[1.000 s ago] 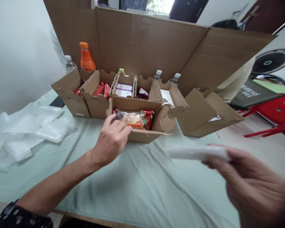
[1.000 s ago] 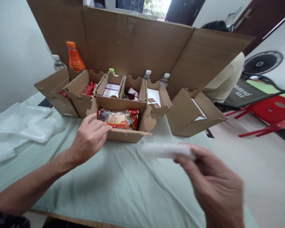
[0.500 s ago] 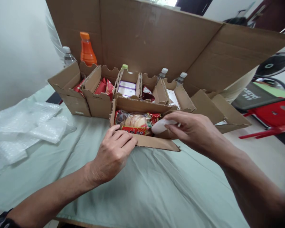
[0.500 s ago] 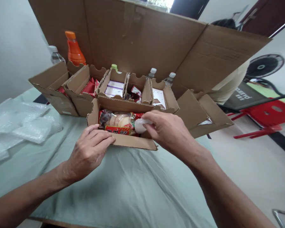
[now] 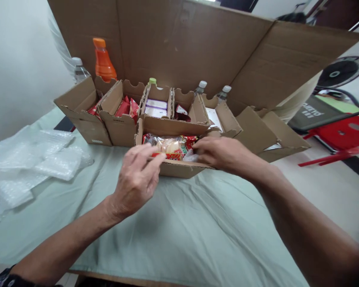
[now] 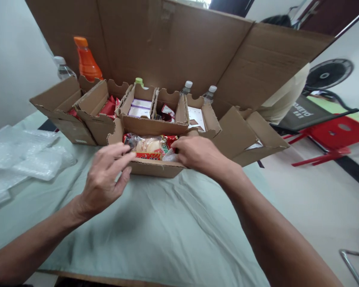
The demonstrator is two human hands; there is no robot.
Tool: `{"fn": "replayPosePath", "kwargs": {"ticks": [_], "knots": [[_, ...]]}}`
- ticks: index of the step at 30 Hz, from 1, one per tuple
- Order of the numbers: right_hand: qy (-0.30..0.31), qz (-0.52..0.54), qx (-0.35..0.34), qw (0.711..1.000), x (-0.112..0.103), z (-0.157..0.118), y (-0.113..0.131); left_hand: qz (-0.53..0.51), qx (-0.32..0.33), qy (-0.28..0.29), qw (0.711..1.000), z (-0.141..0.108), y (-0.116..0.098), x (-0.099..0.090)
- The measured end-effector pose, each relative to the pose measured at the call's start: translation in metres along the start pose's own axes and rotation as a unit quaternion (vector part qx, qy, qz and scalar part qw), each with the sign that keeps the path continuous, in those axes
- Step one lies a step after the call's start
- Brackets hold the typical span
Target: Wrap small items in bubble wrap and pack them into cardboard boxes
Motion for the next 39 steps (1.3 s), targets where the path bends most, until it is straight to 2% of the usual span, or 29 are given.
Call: {"fn": "replayPosePath", "kwargs": {"ticks": [3,5,6,8,11,12,14,17,21,23,25,27,30,32,35,37,39], "knots": [[-0.127,0.013,0.006,0.992,-0.044,-0.047,-0.011,-0.015,-0.078,-0.055,0.995,-0.008,0.028,-0.014],[-0.218,0.055,0.047,0.973,-0.057,-0.080,-0.032,-0.066,-0.156,-0.036,0.985,-0.019,0.053,-0.004],[-0.233,0.084,0.069,0.966,-0.052,-0.091,-0.045,-0.104,-0.200,-0.008,0.974,-0.026,0.064,0.009],[-0.201,0.155,0.105,0.962,-0.021,-0.097,-0.066,-0.193,-0.279,0.067,0.938,-0.041,0.081,0.044],[-0.107,0.270,0.132,0.948,0.046,-0.080,-0.079,-0.319,-0.342,0.152,0.871,-0.056,0.082,0.093],[-0.099,0.304,0.135,0.938,0.062,-0.073,-0.078,-0.350,-0.349,0.161,0.854,-0.057,0.079,0.103],[-0.118,0.348,0.132,0.921,0.080,-0.066,-0.073,-0.390,-0.356,0.155,0.835,-0.057,0.070,0.111],[-0.158,0.340,0.132,0.918,0.083,-0.083,-0.062,-0.399,-0.363,0.140,0.830,-0.063,0.053,0.099],[-0.178,0.287,0.155,0.929,0.076,-0.149,-0.046,-0.396,-0.370,0.175,0.822,-0.096,0.026,0.066],[-0.179,0.278,0.147,0.932,0.077,-0.173,-0.028,-0.394,-0.377,0.198,0.815,-0.119,0.022,0.049],[-0.169,0.273,0.129,0.938,0.081,-0.177,-0.007,-0.382,-0.399,0.206,0.808,-0.136,0.032,0.033],[-0.151,0.275,0.108,0.943,0.086,-0.159,0.012,-0.359,-0.424,0.189,0.809,-0.137,0.053,0.021],[-0.143,0.309,0.080,0.937,0.079,-0.121,0.021,-0.337,-0.424,0.139,0.829,-0.106,0.071,0.012],[-0.167,0.336,0.081,0.923,0.065,-0.115,0.012,-0.350,-0.401,0.126,0.837,-0.084,0.061,0.013],[-0.212,0.300,0.098,0.925,0.046,-0.148,0.000,-0.381,-0.354,0.149,0.841,-0.078,0.024,0.015],[-0.248,0.265,0.096,0.927,0.040,-0.184,0.002,-0.378,-0.340,0.188,0.840,-0.096,0.004,0.012],[-0.238,0.248,0.088,0.935,0.049,-0.206,0.014,-0.359,-0.354,0.211,0.837,-0.121,0.003,0.006]]}}
Point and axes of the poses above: each hand's wrist, its own z-axis towards the middle knuckle, its own x-axis out of the palm, y = z × x, the point moved 8 cm from there along z, towards the middle knuckle, and after that the axes turned 15 degrees about z, right-handed, at the moved point
